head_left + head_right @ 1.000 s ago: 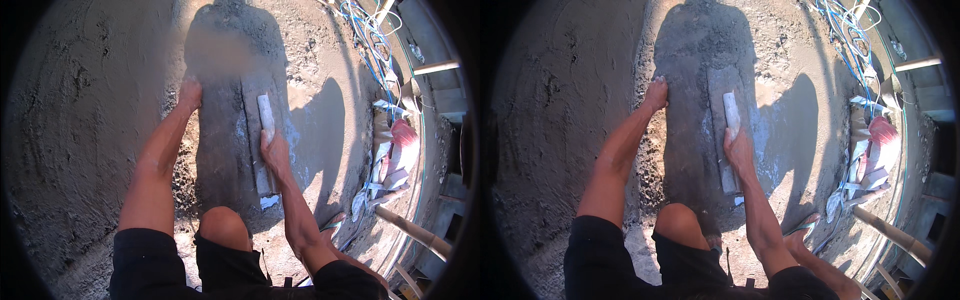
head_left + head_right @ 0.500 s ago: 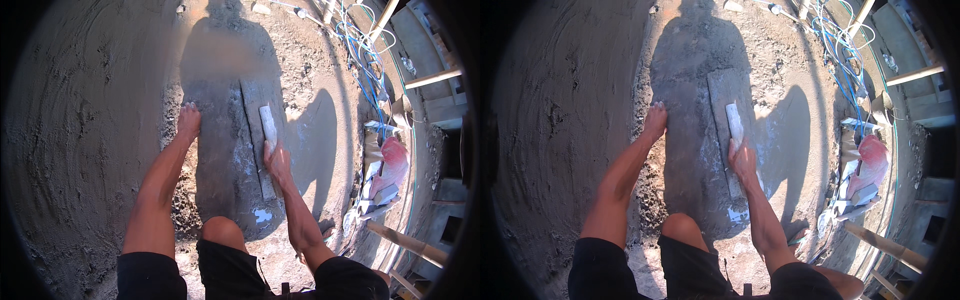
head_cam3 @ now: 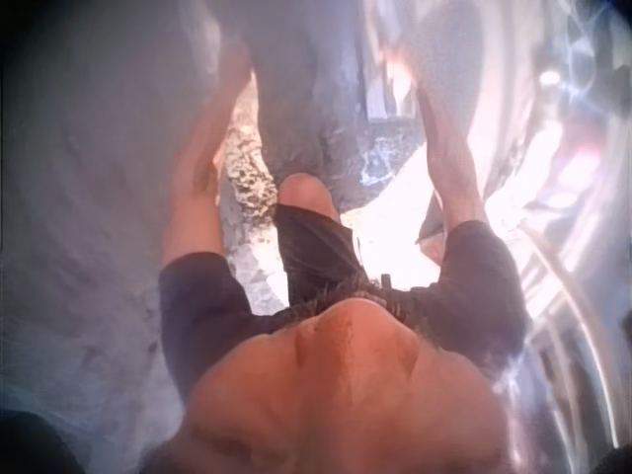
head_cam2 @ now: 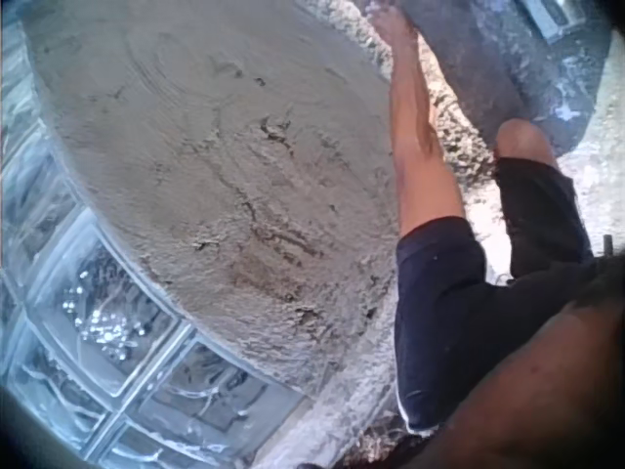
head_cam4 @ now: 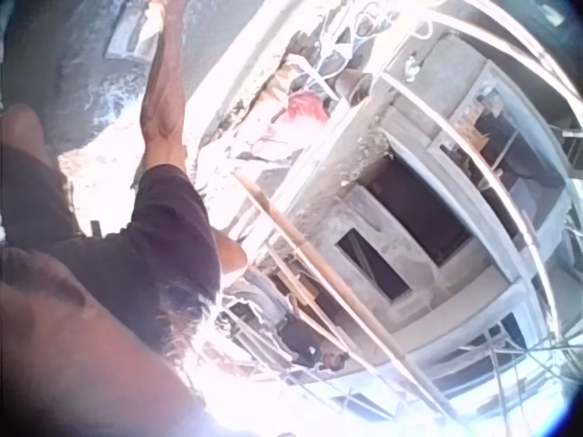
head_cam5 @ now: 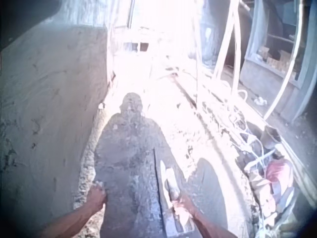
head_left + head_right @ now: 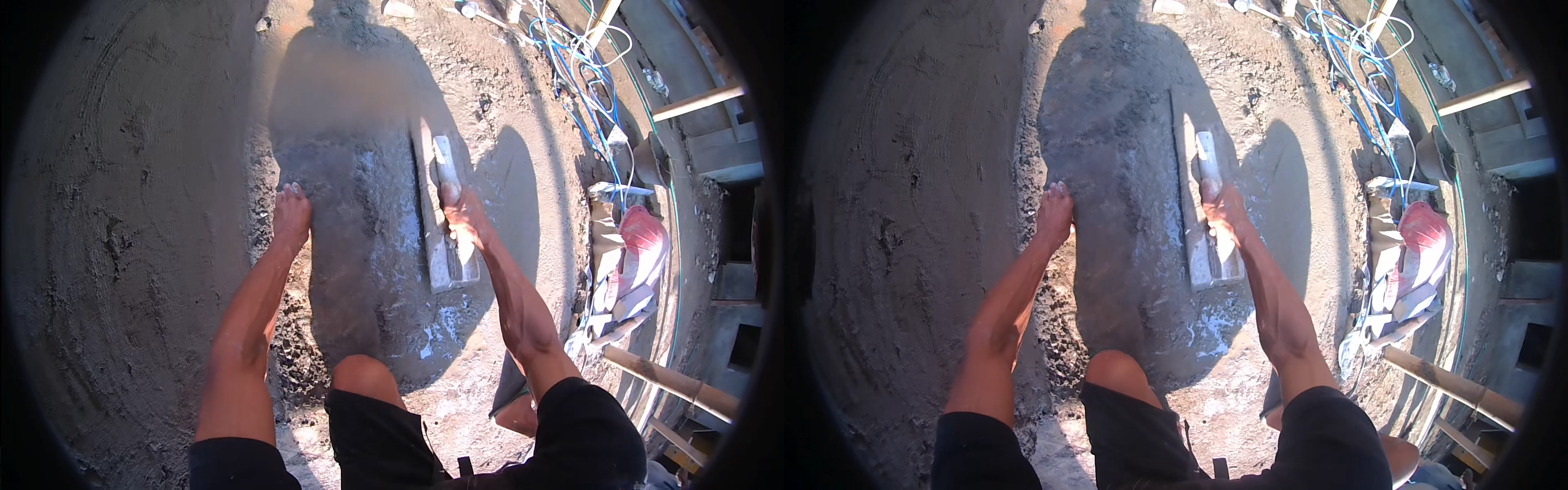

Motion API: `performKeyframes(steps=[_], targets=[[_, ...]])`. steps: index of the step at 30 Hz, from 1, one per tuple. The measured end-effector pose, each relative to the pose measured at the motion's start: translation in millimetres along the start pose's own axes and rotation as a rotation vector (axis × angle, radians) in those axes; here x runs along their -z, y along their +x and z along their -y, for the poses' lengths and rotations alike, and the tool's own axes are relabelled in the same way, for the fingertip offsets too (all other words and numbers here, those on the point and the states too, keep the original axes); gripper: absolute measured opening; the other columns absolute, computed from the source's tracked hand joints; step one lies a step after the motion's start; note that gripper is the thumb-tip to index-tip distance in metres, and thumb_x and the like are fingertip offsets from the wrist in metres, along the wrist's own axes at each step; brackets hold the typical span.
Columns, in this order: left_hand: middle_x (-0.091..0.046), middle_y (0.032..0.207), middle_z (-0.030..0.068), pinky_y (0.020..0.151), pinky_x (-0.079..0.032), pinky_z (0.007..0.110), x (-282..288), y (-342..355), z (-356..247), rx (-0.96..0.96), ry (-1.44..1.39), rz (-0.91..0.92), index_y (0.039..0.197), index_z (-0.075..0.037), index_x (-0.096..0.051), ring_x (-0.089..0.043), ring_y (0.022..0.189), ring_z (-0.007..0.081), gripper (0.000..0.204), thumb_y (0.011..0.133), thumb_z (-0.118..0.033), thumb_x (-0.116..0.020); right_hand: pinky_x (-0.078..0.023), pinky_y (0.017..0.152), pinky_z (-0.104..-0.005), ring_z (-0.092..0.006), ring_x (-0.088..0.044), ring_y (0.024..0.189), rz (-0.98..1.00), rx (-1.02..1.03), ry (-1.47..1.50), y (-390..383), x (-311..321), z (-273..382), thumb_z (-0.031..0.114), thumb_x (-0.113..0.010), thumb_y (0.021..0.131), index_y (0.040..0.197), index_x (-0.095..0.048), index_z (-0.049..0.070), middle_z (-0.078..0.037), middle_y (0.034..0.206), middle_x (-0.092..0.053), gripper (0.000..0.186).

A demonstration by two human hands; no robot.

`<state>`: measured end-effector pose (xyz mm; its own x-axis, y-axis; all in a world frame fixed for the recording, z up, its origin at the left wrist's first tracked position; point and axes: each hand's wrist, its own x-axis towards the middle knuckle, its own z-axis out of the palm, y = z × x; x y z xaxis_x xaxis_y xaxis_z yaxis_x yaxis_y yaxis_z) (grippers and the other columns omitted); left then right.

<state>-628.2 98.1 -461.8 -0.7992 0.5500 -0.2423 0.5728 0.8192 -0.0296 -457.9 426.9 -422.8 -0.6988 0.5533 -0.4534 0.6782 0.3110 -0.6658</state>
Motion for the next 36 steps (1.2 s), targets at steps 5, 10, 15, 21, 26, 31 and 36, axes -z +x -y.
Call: performKeyframes(steps=[5, 10, 15, 21, 26, 31, 36], targets=[[-0.046, 0.138, 0.0296, 0.106, -0.039, 0.039, 9.0, -1.2, -0.7, -0.085, 0.058, -0.050, 0.137, 0.012, -0.039, -0.050, 0.124, 0.0369, 0.064, 0.079, 0.003, -0.064, -0.053, 0.074, -0.0533, -0.0506, -0.064, 0.083, -0.259, 0.233, -0.196, 27.1, -20.2, 22.5, 0.038, -0.056, 0.093, 0.111, -0.056, -0.010, -0.037, 0.089, -0.064, 0.051], [-0.045, 0.139, 0.0306, 0.107, -0.039, 0.039, 4.3, 0.7, -2.1, -0.072, 0.078, 0.028, 0.139, 0.013, -0.036, -0.048, 0.127, 0.0370, 0.066, 0.079, 0.004, -0.063, -0.052, 0.083, -0.0529, -0.0508, -0.063, 0.094, -0.379, 0.249, -0.282, 82.4, 42.4, 7.0, 0.035, -0.056, 0.092, 0.130, -0.046, -0.005, -0.035, 0.097, -0.064, 0.057], [-0.041, 0.142, 0.0322, 0.112, -0.033, 0.040, -4.5, 5.2, 2.9, -0.092, 0.117, 0.072, 0.140, 0.014, -0.030, -0.041, 0.134, 0.0383, 0.077, 0.077, -0.003, -0.071, -0.053, 0.084, -0.0513, -0.0482, -0.065, 0.095, -0.494, 0.407, -0.462, 69.3, 92.6, -53.6, 0.036, -0.055, 0.092, 0.145, -0.036, 0.013, -0.030, 0.100, -0.066, 0.062], [-0.034, 0.147, 0.0289, 0.115, -0.031, 0.038, 2.8, 1.5, 4.3, -0.040, 0.127, 0.179, 0.146, 0.009, -0.022, -0.034, 0.138, 0.0361, 0.103, 0.068, -0.016, -0.085, -0.055, 0.084, -0.0481, -0.0459, -0.067, 0.090, -0.240, -0.079, -0.483, 145.8, 137.7, -33.1, 0.047, -0.047, 0.095, 0.136, -0.040, -0.006, -0.032, 0.098, -0.066, 0.068], [-0.029, 0.150, 0.0286, 0.116, -0.031, 0.037, -1.3, 5.5, 4.4, -0.054, 0.095, 0.190, 0.147, 0.008, -0.018, -0.032, 0.139, 0.0362, 0.100, 0.074, -0.016, -0.081, -0.044, 0.101, -0.0469, -0.0480, -0.057, 0.113, -0.351, -0.120, -0.331, 107.9, 132.7, -73.3, 0.047, -0.045, 0.094, 0.134, -0.041, -0.012, -0.038, 0.112, -0.059, 0.071], [-0.029, 0.149, 0.0315, 0.116, -0.030, 0.039, -9.8, 6.5, 5.8, -0.036, 0.086, 0.179, 0.146, 0.011, -0.017, -0.033, 0.138, 0.0391, 0.099, 0.075, -0.014, -0.080, -0.049, 0.090, -0.0475, -0.0472, -0.063, 0.099, -0.351, -0.218, -0.185, 67.2, 104.9, -97.3, 0.047, -0.045, 0.094, 0.112, -0.055, -0.021, -0.039, 0.100, -0.062, 0.071], [-0.037, 0.143, 0.0345, 0.114, -0.030, 0.040, -10.2, 7.0, 8.5, -0.083, 0.091, 0.118, 0.144, 0.014, -0.022, -0.039, 0.135, 0.0412, 0.098, 0.073, -0.016, -0.082, -0.053, 0.049, -0.0391, -0.0279, -0.065, 0.050, -0.259, -0.141, 0.219, 133.9, 65.5, -22.0, 0.047, -0.045, 0.096, 0.079, -0.062, -0.009, -0.019, 0.063, -0.065, 0.060]])
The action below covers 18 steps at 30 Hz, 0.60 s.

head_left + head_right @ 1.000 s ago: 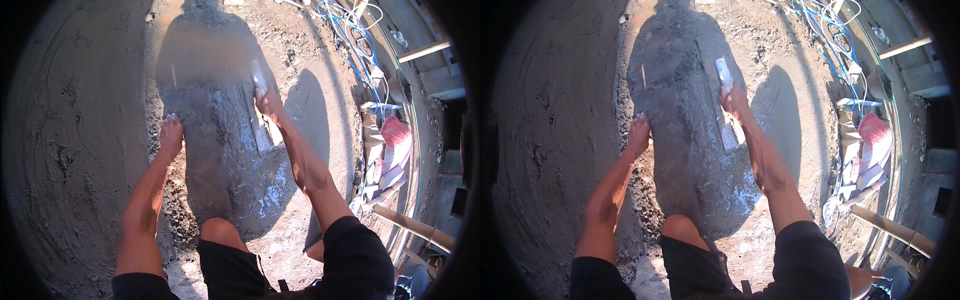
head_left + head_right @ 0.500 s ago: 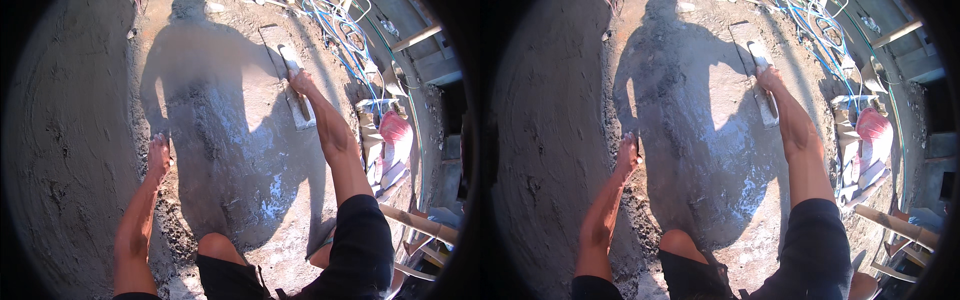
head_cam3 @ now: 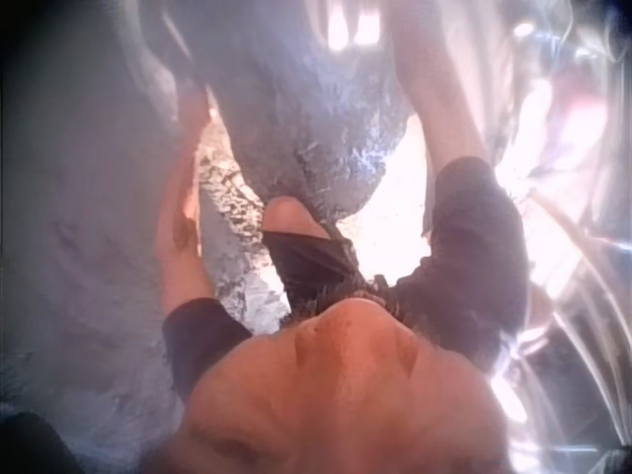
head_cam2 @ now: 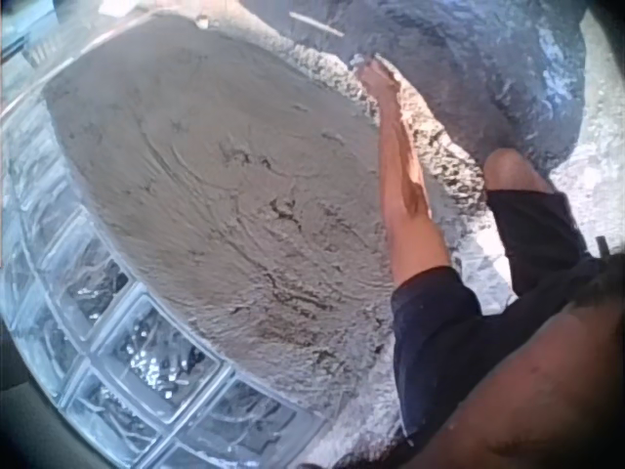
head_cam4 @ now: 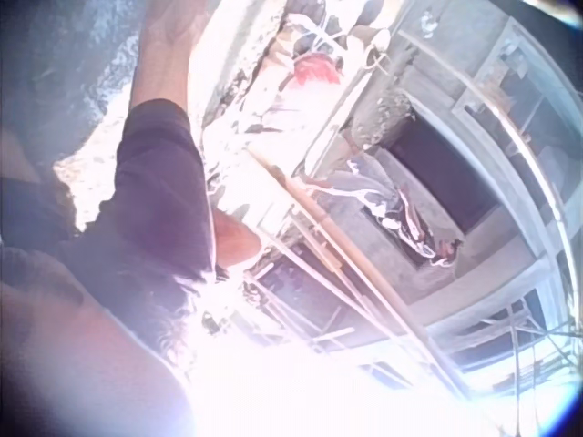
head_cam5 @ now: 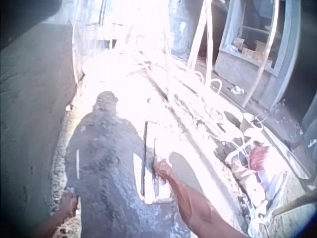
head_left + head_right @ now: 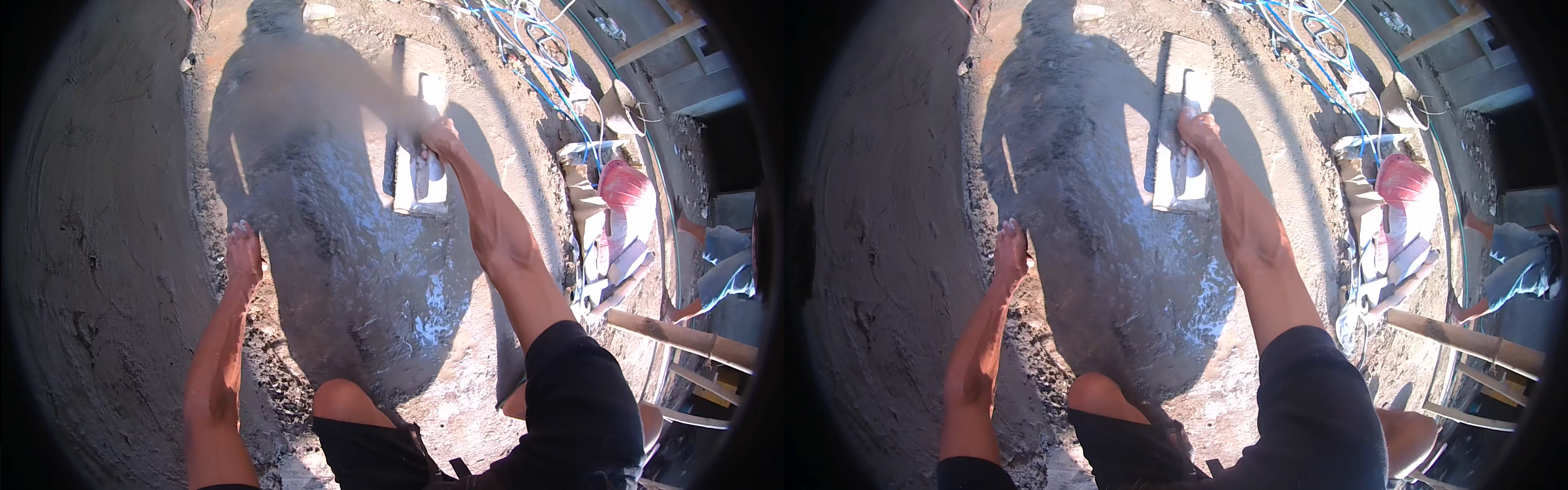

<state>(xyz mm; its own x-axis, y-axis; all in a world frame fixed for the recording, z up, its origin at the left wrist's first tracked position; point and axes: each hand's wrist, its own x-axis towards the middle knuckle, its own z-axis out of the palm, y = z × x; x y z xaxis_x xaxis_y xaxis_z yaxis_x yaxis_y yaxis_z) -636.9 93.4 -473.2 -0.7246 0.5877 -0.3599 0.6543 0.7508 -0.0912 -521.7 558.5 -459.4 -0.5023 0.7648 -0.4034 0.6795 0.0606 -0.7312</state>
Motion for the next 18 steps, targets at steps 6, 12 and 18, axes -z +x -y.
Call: performKeyframes(steps=[6, 12, 18], targets=[[-0.040, 0.140, 0.0354, 0.112, -0.033, 0.042, 0.5, 3.4, -0.9, -0.044, 0.073, -0.033, 0.141, 0.016, -0.027, -0.042, 0.132, 0.0407, 0.094, 0.071, -0.013, -0.082, -0.054, 0.070, -0.0504, -0.0473, -0.066, 0.083, 0.182, 0.440, -0.399, -77.4, -13.6, -23.1, 0.041, -0.052, 0.094, 0.100, -0.063, -0.009, -0.032, 0.087, -0.066, 0.051], [-0.038, 0.142, 0.0349, 0.110, -0.037, 0.040, 2.1, -1.9, 2.6, -0.026, 0.039, -0.020, 0.143, 0.014, -0.025, -0.043, 0.132, 0.0403, 0.094, 0.072, -0.011, -0.081, -0.052, 0.084, -0.0525, -0.0509, -0.064, 0.090, -0.101, 0.394, -0.598, -102.0, 75.1, -67.9, 0.041, -0.052, 0.095, 0.125, -0.051, -0.006, -0.035, 0.093, -0.065, 0.056], [-0.035, 0.146, 0.0295, 0.109, -0.040, 0.039, -11.8, 4.2, 7.6, 0.045, 0.061, 0.053, 0.146, 0.009, -0.021, -0.042, 0.131, 0.0407, 0.102, 0.071, -0.019, -0.085, -0.046, 0.096, -0.0514, -0.0482, -0.060, 0.106, -0.130, 0.181, -0.667, 0.7, 125.7, -49.0, 0.051, -0.044, 0.096, 0.122, -0.050, -0.011, -0.039, 0.109, -0.060, 0.068]])
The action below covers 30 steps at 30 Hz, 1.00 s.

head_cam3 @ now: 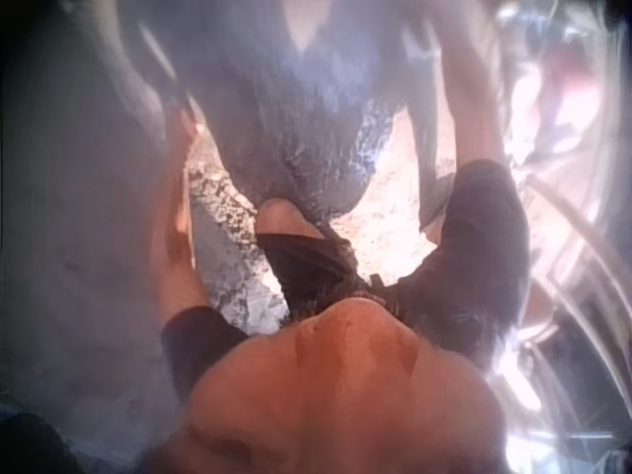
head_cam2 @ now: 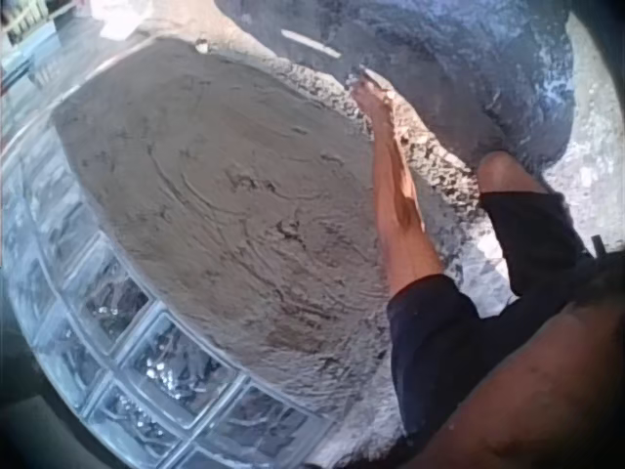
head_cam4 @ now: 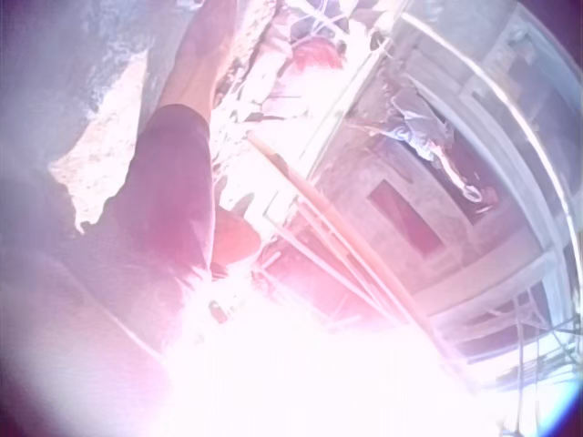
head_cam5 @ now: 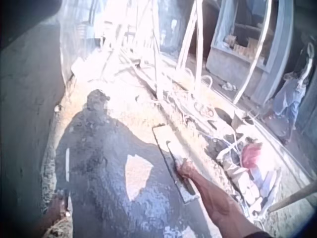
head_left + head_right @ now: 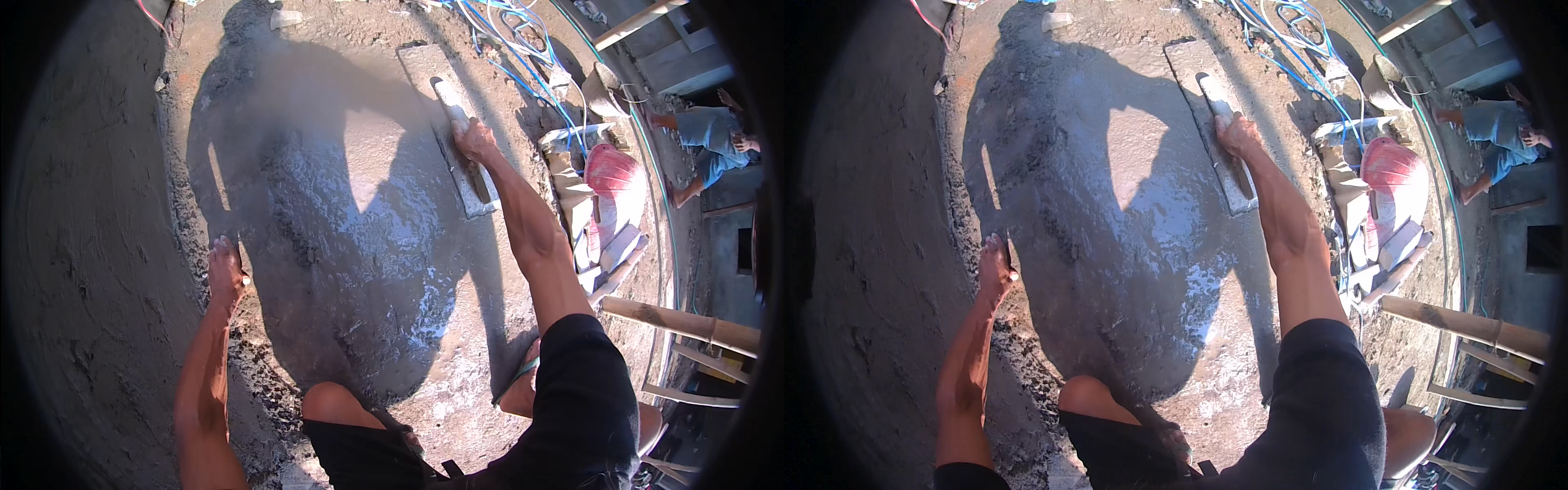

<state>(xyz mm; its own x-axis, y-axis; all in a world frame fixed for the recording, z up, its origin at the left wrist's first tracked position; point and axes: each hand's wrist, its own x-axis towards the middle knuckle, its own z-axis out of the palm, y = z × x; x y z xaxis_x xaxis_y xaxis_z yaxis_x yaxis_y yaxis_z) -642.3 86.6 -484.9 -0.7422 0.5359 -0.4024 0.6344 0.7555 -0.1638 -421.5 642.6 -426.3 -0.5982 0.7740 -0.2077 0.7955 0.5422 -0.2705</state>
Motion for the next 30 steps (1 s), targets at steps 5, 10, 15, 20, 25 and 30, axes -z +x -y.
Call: performKeyframes(steps=[5, 10, 15, 20, 25, 30], targets=[[-0.032, 0.148, 0.0277, 0.109, -0.040, 0.039, -8.4, 2.2, 3.9, 0.010, -0.030, -0.001, 0.148, 0.006, -0.018, -0.037, 0.134, 0.0402, 0.109, 0.069, -0.024, -0.087, -0.045, 0.095, -0.0502, -0.0489, -0.059, 0.107, -0.027, -0.132, 0.105, -54.2, -4.2, -48.2, 0.055, -0.045, 0.094, 0.119, -0.054, -0.011, -0.038, 0.110, -0.060, 0.071], [-0.032, 0.147, 0.0287, 0.111, -0.038, 0.039, -9.8, 3.2, 4.8, -0.022, -0.012, -0.055, 0.147, 0.008, -0.017, -0.039, 0.133, 0.0390, 0.113, 0.068, -0.033, -0.086, -0.045, 0.098, -0.0483, -0.0495, -0.058, 0.110, -0.104, -0.227, 0.148, -131.2, -5.7, -93.0, 0.049, -0.047, 0.095, 0.117, -0.054, -0.013, -0.038, 0.110, -0.060, 0.066], [-0.036, 0.144, 0.0290, 0.111, -0.035, 0.037, -6.2, -0.2, 5.6, -0.052, 0.068, -0.006, 0.145, 0.012, -0.017, -0.039, 0.133, 0.0373, 0.117, 0.067, -0.043, -0.085, -0.046, 0.097, -0.0481, -0.0476, -0.059, 0.110, -0.160, -0.415, 0.115, -76.6, -0.5, -85.8, 0.049, -0.046, 0.094, 0.118, -0.054, -0.015, -0.038, 0.112, -0.059, 0.069], [-0.037, 0.142, 0.0301, 0.111, -0.035, 0.037, 1.1, -3.0, 1.5, -0.104, 0.123, -0.092, 0.144, 0.014, -0.021, -0.040, 0.132, 0.0375, 0.113, 0.068, -0.040, -0.084, -0.049, 0.096, -0.0465, -0.0447, -0.060, 0.111, -0.110, -0.379, 0.099, 41.0, 2.9, -18.9, 0.048, -0.046, 0.093, 0.116, -0.054, -0.018, -0.039, 0.113, -0.059, 0.070], [-0.035, 0.142, 0.0325, 0.114, -0.031, 0.038, 12.9, -9.8, -3.3, -0.107, 0.084, -0.051, 0.143, 0.015, -0.020, -0.038, 0.133, 0.0377, 0.110, 0.069, -0.037, -0.084, -0.052, 0.093, -0.0464, -0.0417, -0.061, 0.112, -0.021, -0.069, 0.081, 80.1, -3.7, 54.3, 0.047, -0.048, 0.093, 0.117, -0.055, -0.014, -0.034, 0.118, -0.060, 0.066], [-0.031, 0.145, 0.0316, 0.114, -0.031, 0.036, 23.2, -6.7, -6.5, -0.056, 0.154, 0.076, 0.144, 0.014, -0.017, -0.035, 0.136, 0.0379, 0.114, 0.069, -0.037, -0.085, -0.051, 0.090, -0.0507, -0.0459, -0.063, 0.104, -0.092, 0.038, -0.128, 49.7, 9.2, 47.0, 0.047, -0.047, 0.095, 0.119, -0.053, -0.010, -0.034, 0.109, -0.063, 0.063]])
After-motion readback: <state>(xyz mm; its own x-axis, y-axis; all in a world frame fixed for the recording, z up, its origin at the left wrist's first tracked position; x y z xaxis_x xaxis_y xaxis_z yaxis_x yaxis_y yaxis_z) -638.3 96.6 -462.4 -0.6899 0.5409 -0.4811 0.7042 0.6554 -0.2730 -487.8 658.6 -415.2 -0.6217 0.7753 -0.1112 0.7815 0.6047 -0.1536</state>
